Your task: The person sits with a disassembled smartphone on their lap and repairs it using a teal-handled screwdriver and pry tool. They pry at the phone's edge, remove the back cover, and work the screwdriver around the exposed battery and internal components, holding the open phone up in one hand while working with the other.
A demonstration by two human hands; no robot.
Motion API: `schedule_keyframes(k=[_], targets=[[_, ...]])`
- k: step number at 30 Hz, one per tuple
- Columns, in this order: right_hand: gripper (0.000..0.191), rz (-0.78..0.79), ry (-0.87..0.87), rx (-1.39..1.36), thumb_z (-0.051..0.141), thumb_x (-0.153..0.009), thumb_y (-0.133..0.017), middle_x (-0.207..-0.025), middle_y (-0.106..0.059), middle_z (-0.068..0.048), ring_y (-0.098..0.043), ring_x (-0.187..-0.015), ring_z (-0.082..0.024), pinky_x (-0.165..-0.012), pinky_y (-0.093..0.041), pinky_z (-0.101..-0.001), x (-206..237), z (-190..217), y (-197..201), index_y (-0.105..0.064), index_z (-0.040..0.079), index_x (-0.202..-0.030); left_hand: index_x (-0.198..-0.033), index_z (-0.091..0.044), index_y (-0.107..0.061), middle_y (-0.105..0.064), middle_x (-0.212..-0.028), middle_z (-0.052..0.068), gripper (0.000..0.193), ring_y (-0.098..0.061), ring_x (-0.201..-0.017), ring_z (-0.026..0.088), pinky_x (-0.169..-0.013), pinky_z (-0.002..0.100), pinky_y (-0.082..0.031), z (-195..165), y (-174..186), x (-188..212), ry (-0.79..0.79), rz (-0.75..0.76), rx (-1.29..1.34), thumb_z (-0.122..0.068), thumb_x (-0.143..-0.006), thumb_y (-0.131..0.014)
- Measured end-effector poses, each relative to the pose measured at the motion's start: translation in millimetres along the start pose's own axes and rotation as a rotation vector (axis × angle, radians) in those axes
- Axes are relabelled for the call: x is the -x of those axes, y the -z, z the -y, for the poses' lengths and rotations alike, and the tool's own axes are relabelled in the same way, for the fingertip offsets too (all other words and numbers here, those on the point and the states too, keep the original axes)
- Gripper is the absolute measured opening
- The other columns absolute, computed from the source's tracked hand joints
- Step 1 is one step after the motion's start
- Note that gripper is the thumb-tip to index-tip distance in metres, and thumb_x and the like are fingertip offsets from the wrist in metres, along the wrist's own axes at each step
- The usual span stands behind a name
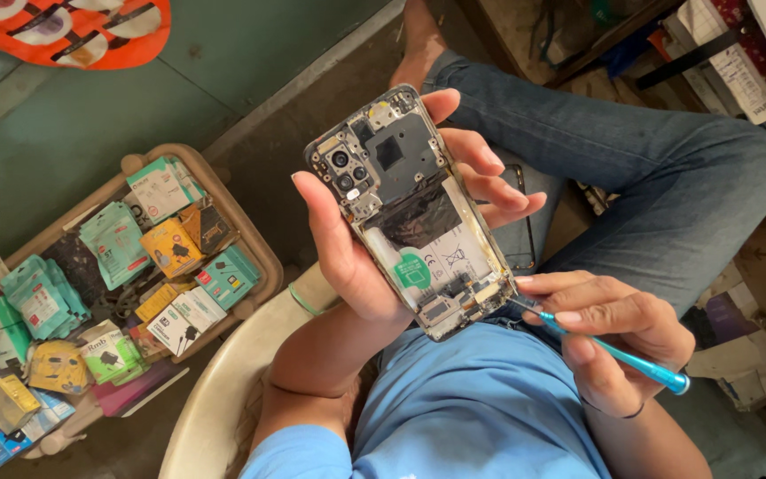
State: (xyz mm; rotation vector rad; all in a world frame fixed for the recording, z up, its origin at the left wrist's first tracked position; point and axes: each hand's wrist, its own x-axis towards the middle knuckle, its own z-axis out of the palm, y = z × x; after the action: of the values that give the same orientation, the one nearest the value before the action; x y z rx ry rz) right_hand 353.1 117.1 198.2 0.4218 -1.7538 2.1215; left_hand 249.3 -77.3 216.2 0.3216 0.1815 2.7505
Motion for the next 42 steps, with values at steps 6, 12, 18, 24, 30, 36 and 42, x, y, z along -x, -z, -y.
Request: schedule_keyframes(k=[6,12,18,24,30,36,42], targets=[[0.012,-0.024,0.0,-0.017,0.009,-0.104,-0.065,-0.092,-0.071,-0.023,-0.076,-0.084,-0.028,-0.099,-0.062,-0.0547,2,-2,-1,-0.062,-0.003,-0.107,-0.155,0.003,-0.031,-0.06,-0.125,0.022,0.1,-0.066,-0.116,0.03,-0.109,0.059,-0.046,0,1,-1,-0.001,-0.01,0.018,-0.083,-0.103,-0.027],[0.013,-0.046,-0.01,-0.05,0.009,-0.106,-0.065,-0.092,-0.071,-0.023,-0.076,-0.085,-0.029,-0.098,-0.062,-0.0542,5,-4,0,-0.061,-0.004,-0.108,-0.155,0.002,-0.032,-0.06,-0.126,0.022,0.1,-0.065,-0.113,0.03,-0.109,0.059,-0.046,1,2,-1,0.002,-0.001,0.018,-0.083,-0.104,-0.027],[0.014,-0.06,-0.001,-0.057,0.009,-0.107,-0.064,-0.093,-0.07,-0.024,-0.075,-0.085,-0.028,-0.099,-0.062,-0.0549,5,-4,-2,-0.061,-0.004,-0.111,-0.154,0.003,-0.032,-0.059,-0.126,0.022,0.1,-0.065,-0.114,0.03,-0.108,0.058,-0.047,2,3,-2,-0.002,-0.005,0.009,-0.083,-0.104,-0.027],[0.013,-0.042,0.014,-0.019,0.008,-0.104,-0.064,-0.093,-0.069,-0.024,-0.076,-0.085,-0.03,-0.096,-0.063,-0.0545,1,-3,-1,-0.06,-0.004,-0.107,-0.154,0.003,-0.032,-0.059,-0.125,0.023,0.1,-0.065,-0.113,0.03,-0.108,0.057,-0.047,2,3,-3,-0.003,-0.008,0.016,-0.083,-0.105,-0.027],[0.016,-0.031,-0.01,-0.026,0.011,-0.104,-0.065,-0.091,-0.071,-0.023,-0.075,-0.082,-0.029,-0.1,-0.062,-0.0561,3,-4,3,-0.061,-0.004,-0.106,-0.154,0.003,-0.032,-0.059,-0.125,0.023,0.099,-0.065,-0.113,0.03,-0.108,0.057,-0.047,1,2,-3,-0.002,-0.015,0.0,-0.083,-0.105,-0.027],[0.026,-0.121,0.06,-0.063,0.023,-0.106,-0.061,-0.093,-0.066,-0.025,-0.071,-0.088,-0.036,-0.095,-0.062,-0.0517,7,-6,3,-0.057,-0.002,-0.112,-0.154,0.001,-0.033,-0.059,-0.125,0.023,0.095,-0.064,-0.113,0.032,-0.11,0.059,-0.045,1,0,-4,0.005,-0.03,0.055,-0.081,-0.107,-0.026],[0.045,-0.177,0.3,0.246,0.047,-0.108,-0.046,-0.108,-0.07,-0.031,-0.074,-0.1,-0.039,-0.092,-0.065,-0.0523,-8,-28,-7,-0.047,0.002,-0.116,-0.152,0.001,-0.035,-0.059,-0.128,0.023,0.09,-0.066,-0.12,0.033,-0.112,0.058,-0.043,2,1,-6,-0.023,-0.028,0.064,-0.078,-0.112,-0.026]])
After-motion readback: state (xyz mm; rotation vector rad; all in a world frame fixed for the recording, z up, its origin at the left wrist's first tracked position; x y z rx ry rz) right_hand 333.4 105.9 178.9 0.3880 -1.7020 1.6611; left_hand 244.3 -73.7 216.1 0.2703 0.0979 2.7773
